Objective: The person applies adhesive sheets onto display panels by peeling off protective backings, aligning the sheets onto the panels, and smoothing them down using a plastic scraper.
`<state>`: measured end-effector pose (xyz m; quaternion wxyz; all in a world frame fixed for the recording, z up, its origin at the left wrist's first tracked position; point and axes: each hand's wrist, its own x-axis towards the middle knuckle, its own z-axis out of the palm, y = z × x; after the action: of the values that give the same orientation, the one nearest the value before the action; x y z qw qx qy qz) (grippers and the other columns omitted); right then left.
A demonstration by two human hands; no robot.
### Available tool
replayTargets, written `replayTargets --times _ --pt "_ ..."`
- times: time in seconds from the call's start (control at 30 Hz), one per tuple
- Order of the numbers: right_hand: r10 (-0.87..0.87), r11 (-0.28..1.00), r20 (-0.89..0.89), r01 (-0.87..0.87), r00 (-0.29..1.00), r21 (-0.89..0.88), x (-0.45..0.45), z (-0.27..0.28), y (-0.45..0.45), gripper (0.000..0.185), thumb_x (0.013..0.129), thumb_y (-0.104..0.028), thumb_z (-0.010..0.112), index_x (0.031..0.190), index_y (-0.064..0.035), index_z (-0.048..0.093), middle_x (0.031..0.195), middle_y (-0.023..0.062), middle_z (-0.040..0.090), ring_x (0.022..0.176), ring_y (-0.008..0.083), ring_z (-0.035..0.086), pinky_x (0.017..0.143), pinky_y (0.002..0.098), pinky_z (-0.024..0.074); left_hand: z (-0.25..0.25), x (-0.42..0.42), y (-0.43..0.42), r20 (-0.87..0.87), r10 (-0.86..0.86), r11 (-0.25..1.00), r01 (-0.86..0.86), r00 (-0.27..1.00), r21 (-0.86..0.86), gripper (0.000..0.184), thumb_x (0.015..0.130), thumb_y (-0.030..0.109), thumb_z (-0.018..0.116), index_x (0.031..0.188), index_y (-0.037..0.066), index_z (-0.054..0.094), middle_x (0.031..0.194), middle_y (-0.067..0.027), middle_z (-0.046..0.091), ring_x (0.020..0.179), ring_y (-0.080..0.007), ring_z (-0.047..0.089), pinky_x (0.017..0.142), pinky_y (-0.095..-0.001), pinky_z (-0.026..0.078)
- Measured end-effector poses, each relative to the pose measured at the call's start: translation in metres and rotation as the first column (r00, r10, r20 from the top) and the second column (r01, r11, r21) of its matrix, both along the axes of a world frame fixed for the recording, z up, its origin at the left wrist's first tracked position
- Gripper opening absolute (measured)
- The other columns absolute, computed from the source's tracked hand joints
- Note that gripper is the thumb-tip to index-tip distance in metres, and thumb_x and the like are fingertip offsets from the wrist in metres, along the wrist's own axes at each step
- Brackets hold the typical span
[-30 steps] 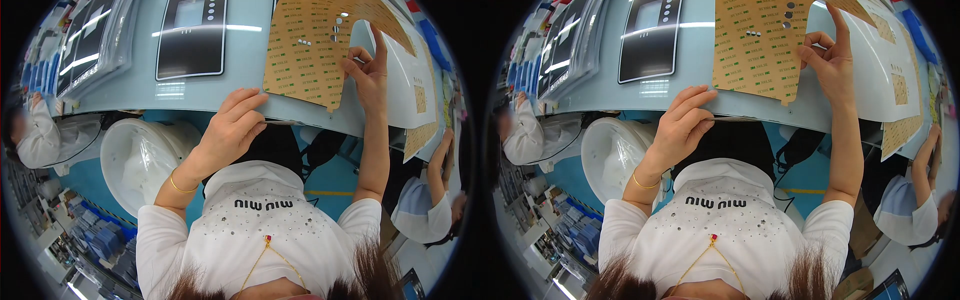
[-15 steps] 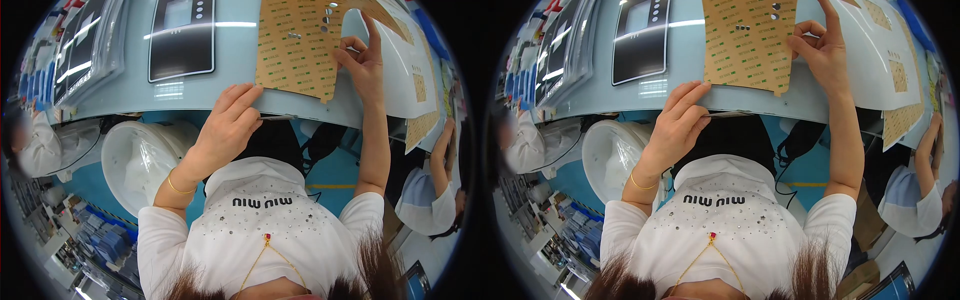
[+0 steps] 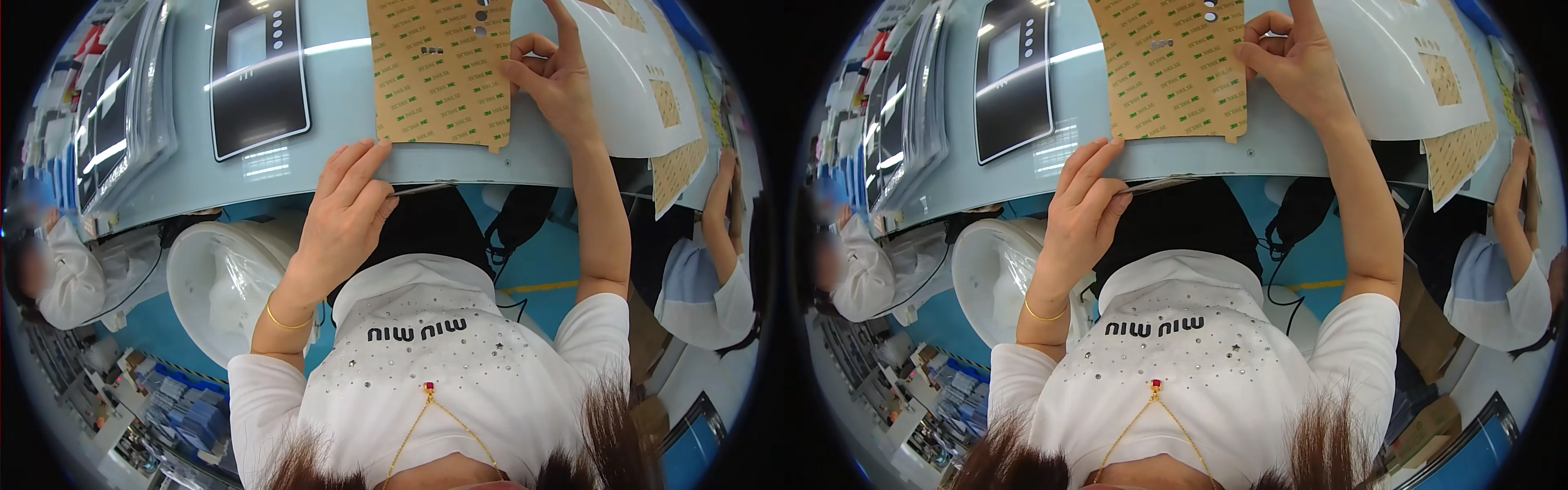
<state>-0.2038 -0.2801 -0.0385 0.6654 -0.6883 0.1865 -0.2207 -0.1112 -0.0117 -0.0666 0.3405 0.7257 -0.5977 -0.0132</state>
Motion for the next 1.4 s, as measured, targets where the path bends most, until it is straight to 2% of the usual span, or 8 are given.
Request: replayTargets --times 0.47,0.53,0.57,0.6,0.63,0.87,1.03,1.4 --pt "-0.019 0.98 -0.11 -0.004 0.994 -0.197 0.007 -0.015 -0.005 0.086 0.08 0.009 0.061 0.148 -0.0194 0.018 0.08 0.0017 0.05 0.064 0.0049 0.048 0.057 0.0186 0.0446 0.005 -0.02 -0.031 0.024 -0.143 0.988 0.141 0.989 0.066 0.02 0.067 0.006 0.07 0.074 0.002 0.052 0.126 -0.0176 0.051 0.125 -0.0374 0.042 0.104 -0.0528 0.032" --pt "0.411 0.908 0.749 -0.307 0.52 -0.285 0.029 -0.056 -0.025 0.084 0.08 0.009 0.06 0.148 -0.0184 0.018 0.079 0.0016 0.05 0.064 0.005 0.048 0.057 0.0186 0.044 0.007 -0.034 -0.05 0.07 -0.183 0.979 0.175 0.981 0.099 0.019 0.07 0.006 0.07 0.077 0.002 0.053 0.125 -0.0168 0.053 0.125 -0.0375 0.042 0.104 -0.053 0.032" --pt "0.416 0.906 0.748 -0.31 0.517 -0.289 0.023 -0.039 -0.017 0.084 0.08 0.009 0.06 0.148 -0.0184 0.018 0.079 0.0016 0.05 0.064 0.005 0.048 0.057 0.0186 0.044 0.008 -0.04 -0.058 0.113 -0.225 0.969 0.21 0.968 0.134 0.018 0.074 0.007 0.07 0.081 0.003 0.053 0.125 -0.0159 0.054 0.126 -0.0377 0.042 0.104 -0.0531 0.032" --pt "0.244 0.957 0.364 -0.162 0.899 -0.242 0.006 -0.017 -0.007 0.083 0.08 0.008 0.06 0.148 -0.0181 0.019 0.078 0.0016 0.05 0.064 0.0049 0.048 0.057 0.0188 0.0437 0.007 -0.045 -0.065 0.117 -0.221 0.97 0.205 0.968 0.132 0.018 0.074 0.007 0.07 0.081 0.003 0.053 0.125 -0.0159 0.054 0.126 -0.0377 0.042 0.104 -0.0531 0.032" --pt "-0.033 0.961 -0.119 -0.001 0.992 -0.276 -0.004 -0.003 0.0 0.083 0.081 0.007 0.061 0.147 -0.0178 0.019 0.078 0.0016 0.051 0.065 0.0049 0.048 0.057 0.019 0.0434 0.006 -0.048 -0.071 0.115 -0.246 0.964 0.232 0.962 0.127 0.019 0.074 0.007 0.069 0.081 0.002 0.052 0.124 -0.0159 0.053 0.125 -0.0367 0.043 0.104 -0.0529 0.032" --pt "0.029 0.957 0.014 -0.024 0.999 -0.289 -0.001 -0.023 -0.005 0.082 0.081 0.009 0.06 0.147 -0.0235 0.023 0.078 0.0012 0.053 0.063 0.0045 0.054 0.059 0.021 0.0514 0.059 0.004 -0.028 -0.362 -0.461 0.887 0.437 0.81 -0.151 0.024 0.068 0.001 0.064 0.092 0.004 0.063 0.098 -0.0086 0.065 0.09 -0.0264 0.062 0.08 -0.0408 0.049" --pt "-0.012 0.954 -0.016 0.007 1.0 -0.301 -0.001 -0.019 -0.001 0.084 0.08 0.01 0.058 0.147 -0.0245 0.021 0.075 0.0002 0.051 0.061 0.0029 0.051 0.059 0.0195 0.0512 0.08 0.053 -0.023 0.426 -0.315 0.924 0.376 0.848 -0.066 0.023 0.069 0.011 0.065 0.092 0.007 0.065 0.09 -0.0022 0.065 0.081 -0.0191 0.062 0.072 -0.0362 0.05" --pt "-0.027 0.938 -0.032 0.014 0.999 -0.345 0.001 -0.019 -0.002 0.083 0.079 0.009 0.058 0.147 -0.0233 0.023 0.076 -0.0003 0.052 0.061 0.0024 0.052 0.058 0.0183 0.048 0.044 0.095 -0.08 0.348 -0.43 0.89 0.455 0.833 0.011 0.021 0.069 0.001 0.064 0.089 0.008 0.063 0.086 -0.0043 0.067 0.085 -0.023 0.064 0.069 -0.0325 0.054"
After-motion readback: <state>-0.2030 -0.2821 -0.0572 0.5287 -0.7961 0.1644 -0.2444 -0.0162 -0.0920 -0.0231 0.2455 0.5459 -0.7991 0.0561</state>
